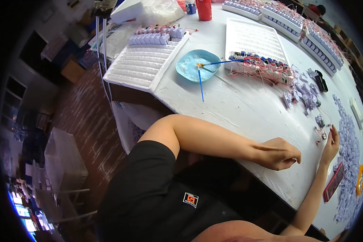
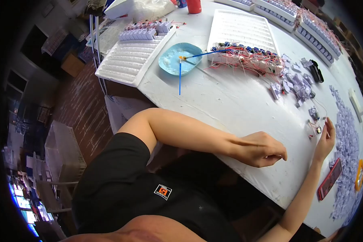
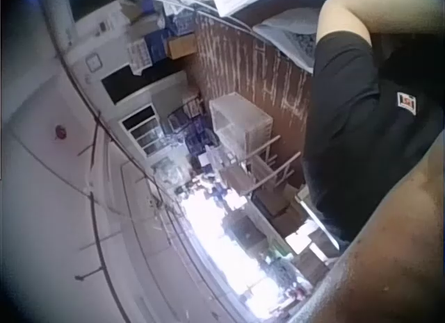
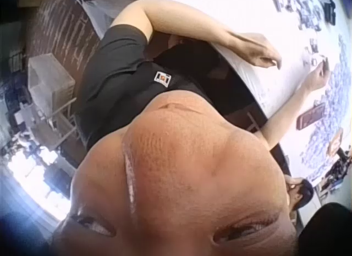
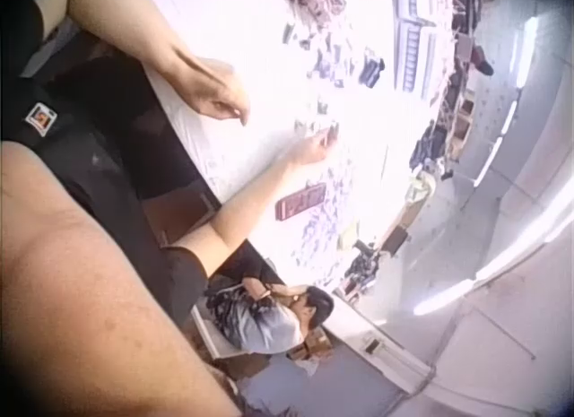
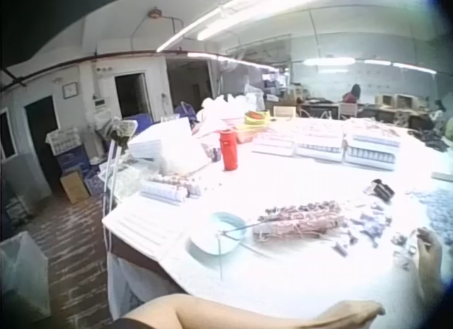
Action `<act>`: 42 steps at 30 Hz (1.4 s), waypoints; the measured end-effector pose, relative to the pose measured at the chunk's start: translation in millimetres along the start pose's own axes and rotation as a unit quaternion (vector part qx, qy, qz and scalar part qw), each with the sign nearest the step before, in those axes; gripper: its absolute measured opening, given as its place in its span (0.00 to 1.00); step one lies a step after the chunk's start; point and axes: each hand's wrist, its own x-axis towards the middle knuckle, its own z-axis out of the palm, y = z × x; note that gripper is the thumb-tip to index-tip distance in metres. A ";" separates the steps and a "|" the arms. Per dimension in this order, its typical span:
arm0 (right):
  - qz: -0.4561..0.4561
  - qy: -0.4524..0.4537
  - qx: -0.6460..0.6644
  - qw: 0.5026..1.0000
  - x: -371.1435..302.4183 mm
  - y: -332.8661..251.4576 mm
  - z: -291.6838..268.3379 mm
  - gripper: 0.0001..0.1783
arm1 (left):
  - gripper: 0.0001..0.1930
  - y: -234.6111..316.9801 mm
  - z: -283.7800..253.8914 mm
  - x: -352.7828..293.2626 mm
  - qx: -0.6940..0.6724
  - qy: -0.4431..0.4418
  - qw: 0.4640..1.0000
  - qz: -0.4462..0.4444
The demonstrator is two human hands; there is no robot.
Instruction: The person assembles small electronic toy components by applying glue to plastic housing, electronic motors, speakers, and wires with an applicator stick, then fitting the plastic parts together by hand.
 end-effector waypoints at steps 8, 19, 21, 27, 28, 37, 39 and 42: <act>0.012 -0.005 0.000 1.000 -5.8 -21.0 6.0 0.17 | 0.09 2.8 2.5 0.7 0.012 -0.015 1.000 0.023; -0.127 -0.055 -0.113 0.984 -19.3 -69.6 11.3 0.17 | 0.09 6.1 1.0 -1.1 -0.034 -0.046 0.998 -0.039; -0.179 -0.042 -0.130 0.974 -24.0 -77.6 9.9 0.16 | 0.09 5.1 1.5 0.0 -0.042 -0.059 0.996 -0.051; -0.249 -0.017 -0.147 0.957 -10.7 -90.9 19.8 0.18 | 0.17 -0.4 -12.6 2.3 -0.018 -0.105 0.989 -0.107; -0.241 -0.006 -0.163 0.957 -6.4 -85.0 19.8 0.19 | 0.16 0.7 -14.6 1.4 -0.007 -0.095 0.990 -0.103; -0.077 -0.017 -0.299 0.951 -1.0 -39.1 -35.9 0.15 | 0.14 11.5 -4.0 14.5 0.005 -0.103 0.989 -0.105; -0.064 -0.019 -0.272 0.960 -2.8 -39.0 -35.2 0.15 | 0.14 13.0 -3.8 14.7 -0.008 -0.106 0.988 -0.111; -0.067 -0.028 -0.202 0.977 -6.2 -44.9 -14.9 0.15 | 0.14 12.3 -5.8 11.4 -0.012 -0.115 0.986 -0.117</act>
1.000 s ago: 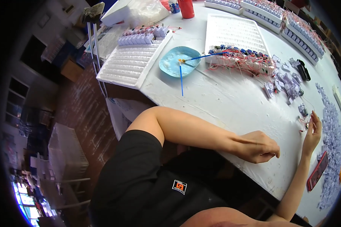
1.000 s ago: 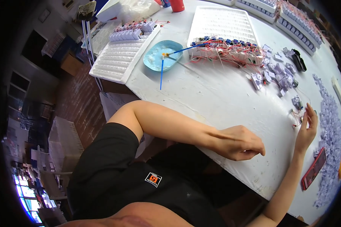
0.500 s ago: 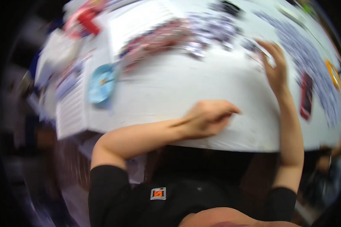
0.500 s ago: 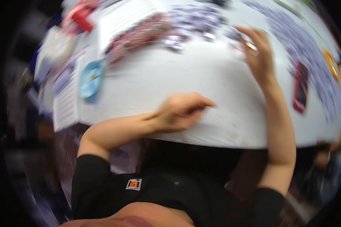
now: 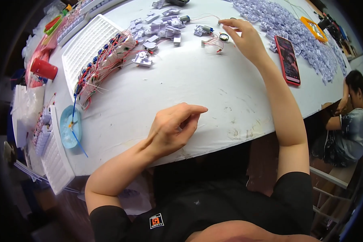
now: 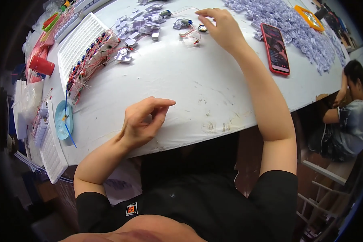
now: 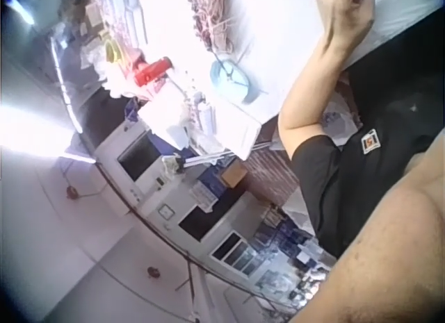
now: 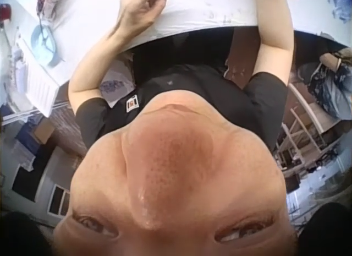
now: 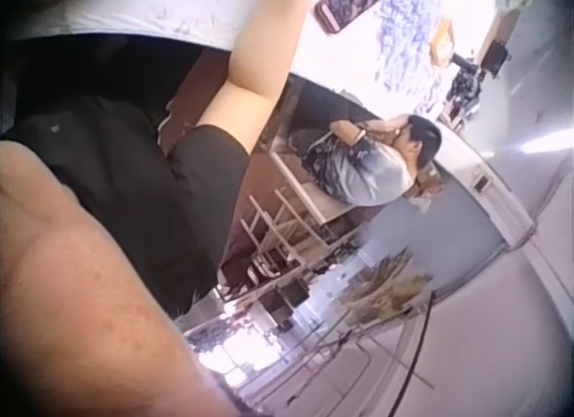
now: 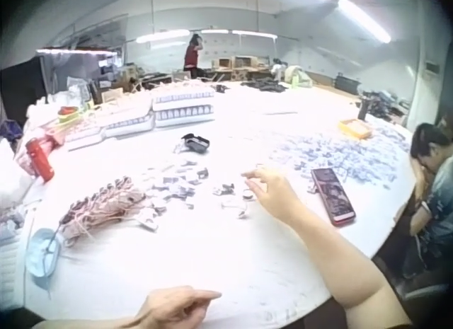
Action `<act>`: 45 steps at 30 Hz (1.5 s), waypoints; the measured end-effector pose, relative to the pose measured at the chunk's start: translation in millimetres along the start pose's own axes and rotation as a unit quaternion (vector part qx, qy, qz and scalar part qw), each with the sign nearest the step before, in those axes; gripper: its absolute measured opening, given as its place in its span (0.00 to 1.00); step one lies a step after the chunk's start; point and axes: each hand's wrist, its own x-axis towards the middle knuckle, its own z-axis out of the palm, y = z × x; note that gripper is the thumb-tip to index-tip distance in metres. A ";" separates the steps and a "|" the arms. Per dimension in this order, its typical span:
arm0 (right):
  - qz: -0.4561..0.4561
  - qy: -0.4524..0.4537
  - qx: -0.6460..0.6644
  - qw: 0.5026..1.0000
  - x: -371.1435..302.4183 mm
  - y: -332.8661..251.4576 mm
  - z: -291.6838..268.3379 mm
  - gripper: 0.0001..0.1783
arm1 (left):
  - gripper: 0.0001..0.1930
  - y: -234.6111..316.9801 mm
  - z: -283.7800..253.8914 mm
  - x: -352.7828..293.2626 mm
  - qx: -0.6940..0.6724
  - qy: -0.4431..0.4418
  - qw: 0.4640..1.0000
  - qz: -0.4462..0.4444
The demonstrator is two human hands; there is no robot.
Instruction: The person assembles small electronic toy components by applying glue to plastic housing, electronic motors, speakers, and wires with an applicator stick, then fitting the plastic parts together by hand.
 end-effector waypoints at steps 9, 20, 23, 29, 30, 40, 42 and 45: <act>-0.073 -0.084 -0.072 0.991 9.1 -13.2 32.3 0.21 | 0.11 -2.7 2.2 3.7 -0.019 0.012 1.000 -0.021; -0.227 -0.264 0.085 0.934 -55.7 -143.3 21.0 0.17 | 0.23 37.6 -32.9 -33.0 0.111 0.146 0.965 0.190; -0.272 -0.299 0.113 0.908 -73.9 -177.5 20.0 0.21 | 0.18 54.4 -81.9 -84.3 0.237 0.261 0.920 0.170; -0.324 -0.268 0.104 0.901 -86.1 -195.6 33.2 0.23 | 0.26 41.5 -153.0 -178.7 0.558 0.289 0.765 -0.141; -0.325 -0.257 0.105 0.904 -86.5 -200.1 34.7 0.23 | 0.26 35.9 -154.8 -184.3 0.559 0.283 0.766 -0.145; -0.211 -0.170 0.060 0.961 -104.3 -224.0 20.7 0.18 | 0.12 4.9 -200.5 -190.3 0.553 0.264 0.789 -0.043; -0.160 -0.155 0.098 0.970 -112.4 -223.4 20.5 0.17 | 0.09 27.5 -189.9 -176.8 0.401 0.389 0.829 -0.023; -0.135 -0.123 0.139 0.973 -119.2 -224.9 33.9 0.16 | 0.10 69.3 -185.8 -160.8 0.230 0.372 0.898 0.054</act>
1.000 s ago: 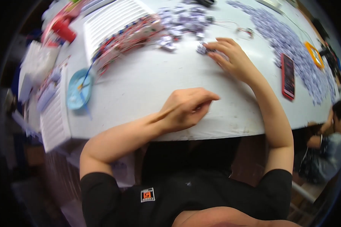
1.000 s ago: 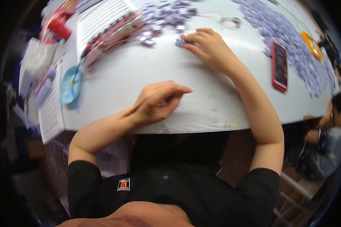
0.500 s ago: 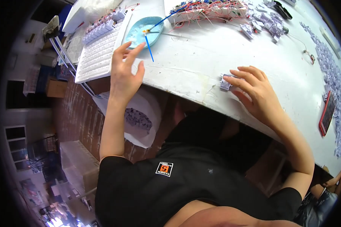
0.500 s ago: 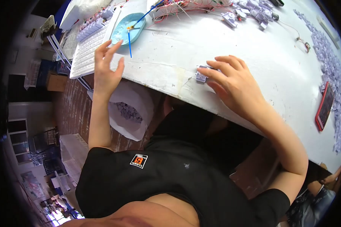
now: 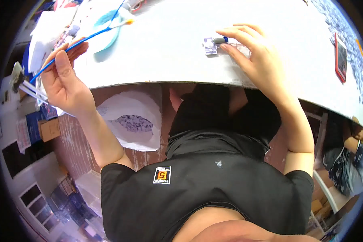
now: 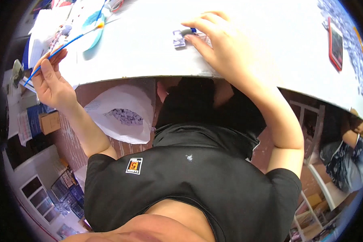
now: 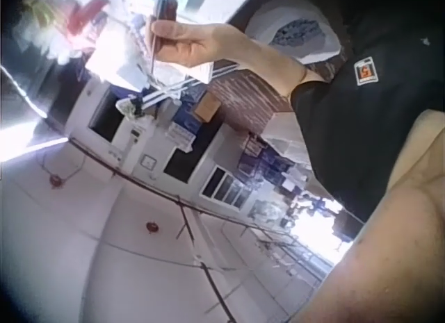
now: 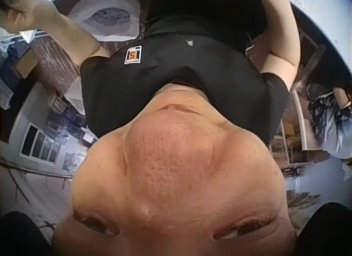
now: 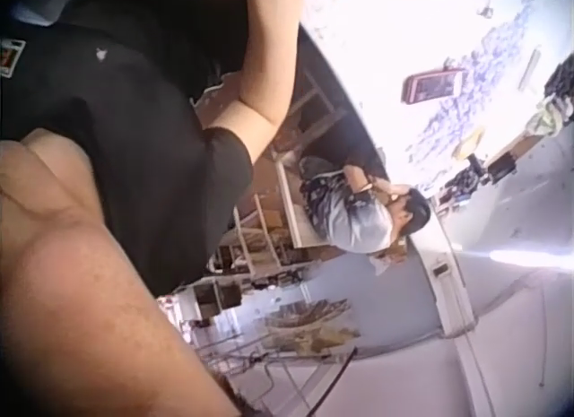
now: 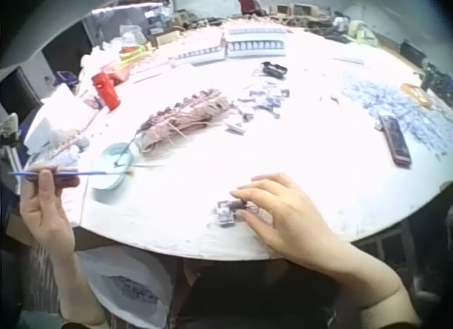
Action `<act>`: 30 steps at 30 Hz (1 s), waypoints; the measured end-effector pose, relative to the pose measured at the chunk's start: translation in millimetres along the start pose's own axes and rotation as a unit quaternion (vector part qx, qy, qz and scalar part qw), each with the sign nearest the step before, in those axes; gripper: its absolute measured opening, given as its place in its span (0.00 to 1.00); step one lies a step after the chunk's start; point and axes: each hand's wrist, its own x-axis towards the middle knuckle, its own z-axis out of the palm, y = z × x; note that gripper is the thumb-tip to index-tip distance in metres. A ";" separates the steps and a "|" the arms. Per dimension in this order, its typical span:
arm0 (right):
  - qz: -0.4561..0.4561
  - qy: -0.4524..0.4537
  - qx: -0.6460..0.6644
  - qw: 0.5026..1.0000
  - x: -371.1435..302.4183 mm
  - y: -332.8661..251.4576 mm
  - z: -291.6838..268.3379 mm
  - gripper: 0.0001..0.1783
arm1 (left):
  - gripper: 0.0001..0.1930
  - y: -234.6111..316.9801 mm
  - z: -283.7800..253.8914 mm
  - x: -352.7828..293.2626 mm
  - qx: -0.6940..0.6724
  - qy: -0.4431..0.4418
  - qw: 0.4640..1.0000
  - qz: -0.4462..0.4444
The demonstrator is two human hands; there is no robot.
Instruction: The person assembles small electronic toy components by applying glue to plastic housing, electronic motors, speakers, and wires with an applicator stick, then fitting the plastic parts together by hand.
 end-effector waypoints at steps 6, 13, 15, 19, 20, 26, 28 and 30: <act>0.107 0.029 0.064 0.992 -14.1 11.8 20.8 0.11 | 0.08 15.5 85.6 -28.6 -0.115 -0.048 0.991 -0.041; 0.067 0.100 0.081 0.989 -20.3 17.4 32.3 0.11 | 0.08 25.4 120.9 -41.8 -0.093 -0.068 0.993 0.016; 0.099 0.080 0.054 0.990 -20.8 9.0 28.4 0.10 | 0.10 23.8 125.5 -44.6 -0.081 -0.077 0.993 0.041; 0.038 0.076 -0.012 0.996 -14.1 9.9 20.7 0.09 | 0.08 32.6 122.7 -45.6 0.058 -0.155 0.982 0.090; 0.040 0.076 -0.010 0.996 -11.7 7.4 15.1 0.09 | 0.08 33.7 121.6 -45.4 0.059 -0.157 0.982 0.090; -0.155 0.243 0.032 0.957 -8.5 32.2 34.9 0.06 | 0.09 40.3 112.6 -30.5 0.059 -0.239 0.965 0.094; -0.163 0.243 0.015 0.956 -7.9 32.8 36.6 0.05 | 0.08 37.3 110.1 -29.1 0.073 -0.226 0.964 0.122; -0.159 0.238 0.000 0.958 -8.6 31.0 33.9 0.05 | 0.08 39.3 111.7 -29.5 0.089 -0.236 0.959 0.131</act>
